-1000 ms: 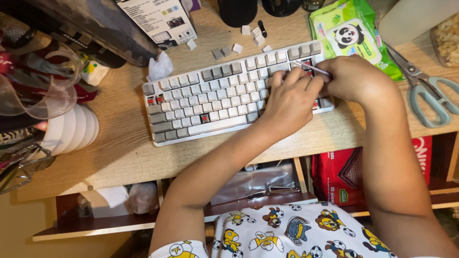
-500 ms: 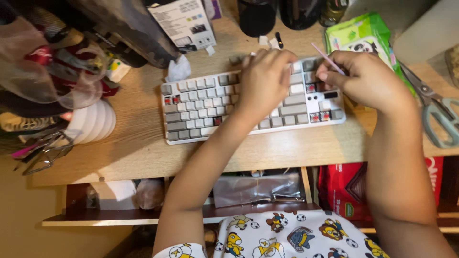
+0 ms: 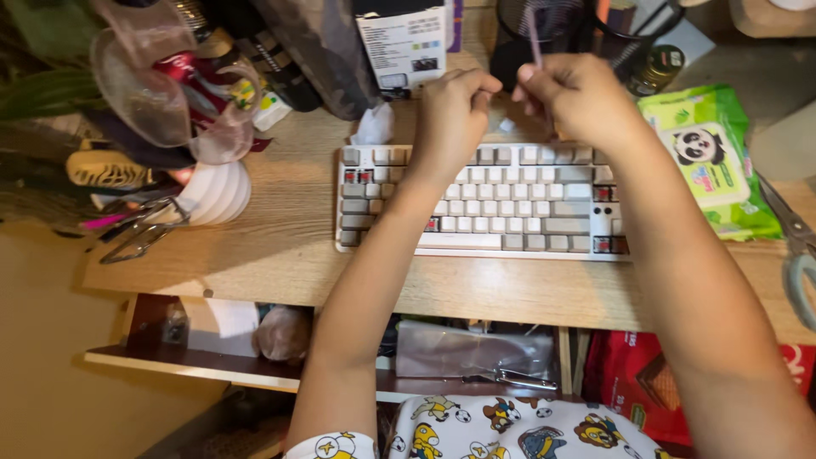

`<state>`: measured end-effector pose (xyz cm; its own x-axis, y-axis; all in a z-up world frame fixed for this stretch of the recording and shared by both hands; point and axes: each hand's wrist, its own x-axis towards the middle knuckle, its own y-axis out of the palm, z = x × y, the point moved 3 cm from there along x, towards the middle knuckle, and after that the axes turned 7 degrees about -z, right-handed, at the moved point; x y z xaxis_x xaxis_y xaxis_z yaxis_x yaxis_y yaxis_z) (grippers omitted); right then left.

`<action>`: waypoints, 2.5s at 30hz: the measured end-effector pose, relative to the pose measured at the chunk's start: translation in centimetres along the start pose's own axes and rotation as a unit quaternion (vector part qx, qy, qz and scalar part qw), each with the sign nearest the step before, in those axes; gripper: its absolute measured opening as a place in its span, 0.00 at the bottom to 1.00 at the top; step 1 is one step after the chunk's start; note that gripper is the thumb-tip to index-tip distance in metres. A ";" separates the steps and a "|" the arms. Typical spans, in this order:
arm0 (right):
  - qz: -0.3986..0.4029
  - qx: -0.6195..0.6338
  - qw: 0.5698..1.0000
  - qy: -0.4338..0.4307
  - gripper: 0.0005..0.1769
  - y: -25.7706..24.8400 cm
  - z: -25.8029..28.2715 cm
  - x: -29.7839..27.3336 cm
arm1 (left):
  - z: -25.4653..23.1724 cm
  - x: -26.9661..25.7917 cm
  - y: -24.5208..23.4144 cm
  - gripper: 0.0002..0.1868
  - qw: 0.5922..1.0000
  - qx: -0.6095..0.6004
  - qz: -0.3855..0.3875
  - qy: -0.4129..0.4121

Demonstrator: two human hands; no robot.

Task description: The person lubricates keycaps using a thin brush and installs the keycaps onto a mechanical keyboard by hand.

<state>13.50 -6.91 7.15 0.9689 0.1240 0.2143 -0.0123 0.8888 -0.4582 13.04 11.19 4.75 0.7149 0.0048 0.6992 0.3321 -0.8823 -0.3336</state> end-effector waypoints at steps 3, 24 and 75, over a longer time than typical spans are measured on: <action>0.035 -0.040 0.997 0.062 0.17 2.1 -0.4 1.2 | 2.1 0.2 -1.5 0.09 0.999 0.030 -0.015 -0.043; 0.044 -0.365 0.930 -0.015 0.16 2.2 -4.4 4.4 | 6.8 -1.4 1.3 0.13 0.939 0.297 0.159 -0.064; 0.128 -0.415 0.892 0.127 0.16 -0.1 -2.8 -0.2 | 6.5 -1.2 5.0 0.09 0.962 0.149 0.217 -0.075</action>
<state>14.03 -8.23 4.77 0.9867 0.0775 -0.1428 -0.1557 0.2002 -0.9673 17.84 9.86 -1.86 0.8989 -0.2465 0.3624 0.1281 -0.6430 -0.7551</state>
